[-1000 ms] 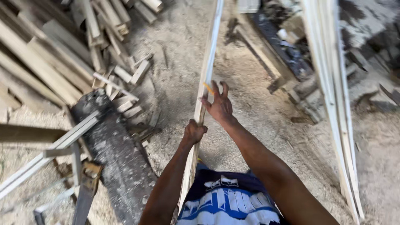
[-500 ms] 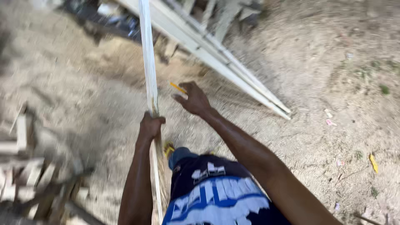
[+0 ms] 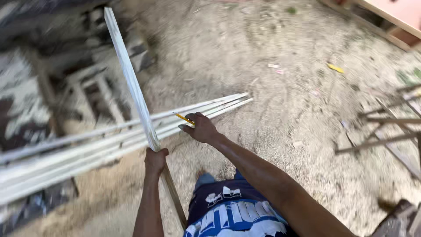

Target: The person kneels on the ground assembling a wooden frame structure. They hammer a brace onto the frame, measure and mark a rail with a tape measure and pencil, carry a plank to a sawing table and saw it by hand, then position the cut piece on the frame and hammer nails to attach it.

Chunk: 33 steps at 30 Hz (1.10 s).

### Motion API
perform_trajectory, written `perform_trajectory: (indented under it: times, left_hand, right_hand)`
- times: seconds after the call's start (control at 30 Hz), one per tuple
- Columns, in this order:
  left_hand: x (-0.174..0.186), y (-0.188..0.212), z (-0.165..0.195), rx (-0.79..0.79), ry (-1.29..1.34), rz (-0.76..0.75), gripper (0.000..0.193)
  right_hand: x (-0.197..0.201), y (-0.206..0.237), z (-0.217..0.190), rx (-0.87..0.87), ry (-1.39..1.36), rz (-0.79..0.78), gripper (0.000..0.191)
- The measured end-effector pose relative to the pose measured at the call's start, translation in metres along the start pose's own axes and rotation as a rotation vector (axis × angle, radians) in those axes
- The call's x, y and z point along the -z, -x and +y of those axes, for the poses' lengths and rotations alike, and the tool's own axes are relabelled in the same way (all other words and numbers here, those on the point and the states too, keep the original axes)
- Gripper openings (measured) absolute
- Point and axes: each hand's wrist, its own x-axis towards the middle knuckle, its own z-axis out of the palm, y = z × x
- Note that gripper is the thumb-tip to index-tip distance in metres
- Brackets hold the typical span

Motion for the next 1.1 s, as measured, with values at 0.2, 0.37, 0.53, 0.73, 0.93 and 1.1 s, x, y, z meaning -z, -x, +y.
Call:
perform_trajectory:
  times: [0.2,0.37,0.53,0.73,0.93,1.1]
  left_hand:
    - [-0.105,-0.032,0.117,-0.111,-0.235,-0.16,0.077]
    - [-0.218,-0.042,0.212,-0.296,-0.336,-0.29,0.075]
    - [-0.341,-0.039,0.323,-0.44,-0.561,-0.399,0.065]
    - [-0.464,-0.034,0.464,-0.656,-0.662,-0.503,0.072]
    - [-0.523,-0.082,0.567,-0.371,-0.214,-1.225,0.074]
    - [-0.612,-0.118,0.621,0.216,0.006,-1.709,0.07]
  right_hand:
    - [0.084,-0.035,0.076,-0.139,-0.099,0.285,0.068]
    - [0.169,-0.077,0.143,-0.325,-0.266,0.34,0.096]
    - [0.281,-0.115,0.231,-0.613,-0.3,0.509,0.075]
    - [0.428,-0.143,0.349,-0.703,-0.353,0.681,0.061]
    - [0.547,-0.172,0.441,-0.542,-0.9,0.812,0.052]
    - [0.626,-0.225,0.517,-0.629,-1.117,0.791,0.054]
